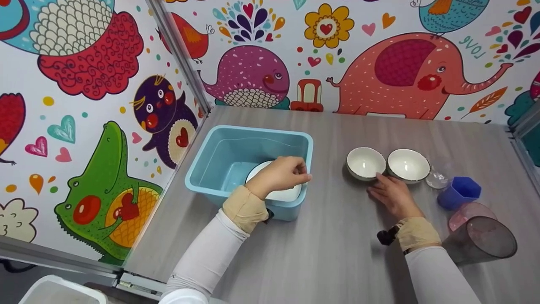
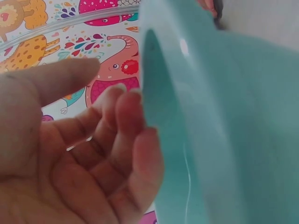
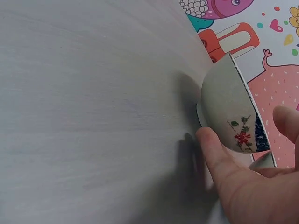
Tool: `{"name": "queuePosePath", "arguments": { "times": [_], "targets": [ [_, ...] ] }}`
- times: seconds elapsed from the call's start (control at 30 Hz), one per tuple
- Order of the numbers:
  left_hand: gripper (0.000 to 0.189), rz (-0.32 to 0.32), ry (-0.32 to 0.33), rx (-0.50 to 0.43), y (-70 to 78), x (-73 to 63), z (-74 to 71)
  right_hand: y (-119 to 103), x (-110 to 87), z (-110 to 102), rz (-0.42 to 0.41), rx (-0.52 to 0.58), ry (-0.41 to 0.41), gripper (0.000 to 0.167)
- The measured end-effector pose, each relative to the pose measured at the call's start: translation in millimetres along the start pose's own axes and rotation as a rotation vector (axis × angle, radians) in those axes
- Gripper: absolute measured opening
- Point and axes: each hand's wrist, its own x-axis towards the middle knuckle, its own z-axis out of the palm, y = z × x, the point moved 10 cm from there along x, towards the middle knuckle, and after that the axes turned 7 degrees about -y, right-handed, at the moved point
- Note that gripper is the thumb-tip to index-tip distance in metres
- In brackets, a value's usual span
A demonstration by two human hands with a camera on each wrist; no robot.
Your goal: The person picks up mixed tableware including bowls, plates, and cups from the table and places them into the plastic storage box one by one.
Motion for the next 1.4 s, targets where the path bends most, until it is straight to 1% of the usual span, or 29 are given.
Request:
{"name": "queuePosePath", "arguments": {
  "times": [0.07, 0.23, 0.33, 0.5, 0.73, 0.9, 1.0, 1.13, 1.2, 1.27, 1.4],
  "targets": [
    [0.022, 0.001, 0.002, -0.001, 0.5, 0.6, 0.5, 0.8, 1.0, 0.2, 0.009, 0.015, -0.001, 0.06],
    [0.023, 0.006, 0.001, 0.004, 2.3, 1.4, 1.2, 3.0, 3.9, 1.9, 0.03, 0.041, -0.019, 0.076],
    [0.023, 0.005, 0.001, 0.007, 2.6, 2.0, 1.3, 3.4, 5.7, 2.8, 0.039, 0.057, -0.032, 0.079],
    [0.022, 0.008, 0.003, 0.007, 3.2, 2.9, 1.6, 2.4, 7.3, 2.8, 0.046, 0.075, -0.039, 0.068],
    [0.023, 0.012, 0.004, 0.009, 3.5, 3.1, 2.4, 3.9, 12.0, 4.8, 0.058, 0.146, -0.064, 0.04],
    [0.022, 0.014, 0.004, -0.001, 3.1, 2.5, 1.7, 4.2, 17.2, 5.5, 0.056, 0.162, -0.067, 0.035],
    [0.022, 0.019, 0.008, -0.004, 3.0, 2.5, 0.9, 3.6, 19.3, 6.4, 0.055, 0.169, -0.073, 0.042],
    [0.021, 0.022, 0.007, -0.01, 2.9, 2.6, 1.1, 4.1, 20.4, 9.6, 0.055, 0.176, -0.085, 0.066],
    [0.021, 0.02, 0.005, -0.013, 3.0, 2.6, 1.2, 3.8, 20.2, 11.0, 0.053, 0.184, -0.087, 0.072],
    [0.022, 0.019, 0.004, -0.017, 3.1, 2.6, 0.8, 3.3, 19.8, 11.7, 0.051, 0.2, -0.085, 0.073],
    [0.023, 0.024, 0.015, -0.022, 1.8, 2.7, -1.3, 1.4, 17.1, 13.8, 0.052, 0.214, -0.079, 0.06]
  ]
}}
